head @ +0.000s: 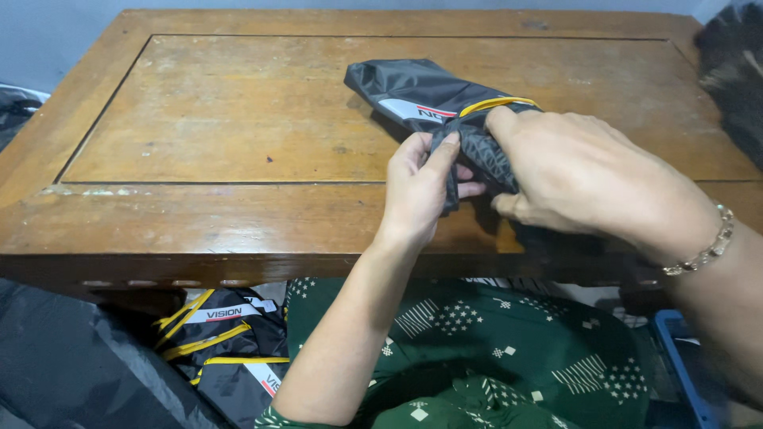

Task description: The person unfolds and then re-folds black textile bags, placing them into a larger zippered storage pouch on a wooden table.

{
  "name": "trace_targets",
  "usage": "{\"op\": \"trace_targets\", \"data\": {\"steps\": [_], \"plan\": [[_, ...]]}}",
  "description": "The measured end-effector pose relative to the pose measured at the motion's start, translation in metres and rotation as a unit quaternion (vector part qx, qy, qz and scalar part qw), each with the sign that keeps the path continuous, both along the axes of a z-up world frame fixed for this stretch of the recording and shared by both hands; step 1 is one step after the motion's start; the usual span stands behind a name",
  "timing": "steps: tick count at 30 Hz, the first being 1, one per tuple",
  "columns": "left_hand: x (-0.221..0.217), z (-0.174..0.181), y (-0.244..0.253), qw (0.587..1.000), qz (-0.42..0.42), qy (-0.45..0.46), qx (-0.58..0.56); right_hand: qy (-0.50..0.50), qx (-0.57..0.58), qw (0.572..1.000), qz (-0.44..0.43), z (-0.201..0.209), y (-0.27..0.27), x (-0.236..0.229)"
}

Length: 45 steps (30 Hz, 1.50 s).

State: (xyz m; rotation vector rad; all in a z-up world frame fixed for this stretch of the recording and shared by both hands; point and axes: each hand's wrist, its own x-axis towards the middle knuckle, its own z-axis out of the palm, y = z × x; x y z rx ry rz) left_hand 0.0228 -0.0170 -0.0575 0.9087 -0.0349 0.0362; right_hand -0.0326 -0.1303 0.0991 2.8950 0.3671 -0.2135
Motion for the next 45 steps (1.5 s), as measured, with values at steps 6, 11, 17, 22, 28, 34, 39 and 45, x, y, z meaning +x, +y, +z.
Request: {"op": "trace_targets", "data": {"steps": [6, 11, 17, 22, 28, 34, 39, 45], "plan": [[-0.007, 0.015, 0.001, 0.999, -0.008, 0.031, -0.008, 0.016, 0.042, 0.999, 0.007, 0.01, -0.01, -0.001], [-0.025, 0.042, 0.005, 0.944, 0.101, 0.02, 0.314, 0.032, 0.08, 0.996, 0.005, 0.017, -0.021, 0.001], [-0.021, 0.04, 0.005, 0.876, 0.207, -0.029, 0.434, 0.018, 0.127, 0.99, 0.059, 0.005, -0.041, 0.015], [-0.018, 0.033, 0.004, 0.842, 0.289, -0.087, 0.447, 0.016, 0.137, 0.989, 0.049, 0.003, -0.044, 0.017], [-0.02, 0.035, 0.022, 0.826, 0.282, -0.144, 0.467, -0.01, 0.162, 0.985, 0.052, 0.018, -0.065, 0.015], [0.005, 0.038, 0.064, 0.746, 0.285, -0.29, 0.527, -0.016, 0.441, 0.881, -0.173, -0.004, -0.178, 0.042], [0.014, 0.042, 0.144, 0.661, 0.374, -0.324, 0.564, 0.086, 0.489, 0.683, -0.536, 0.02, -0.181, 0.032], [-0.024, 0.037, 0.198, 0.542, 0.326, -0.11, 0.767, 0.035, 0.63, 0.775, -0.047, -0.013, -0.168, 0.048]]}}
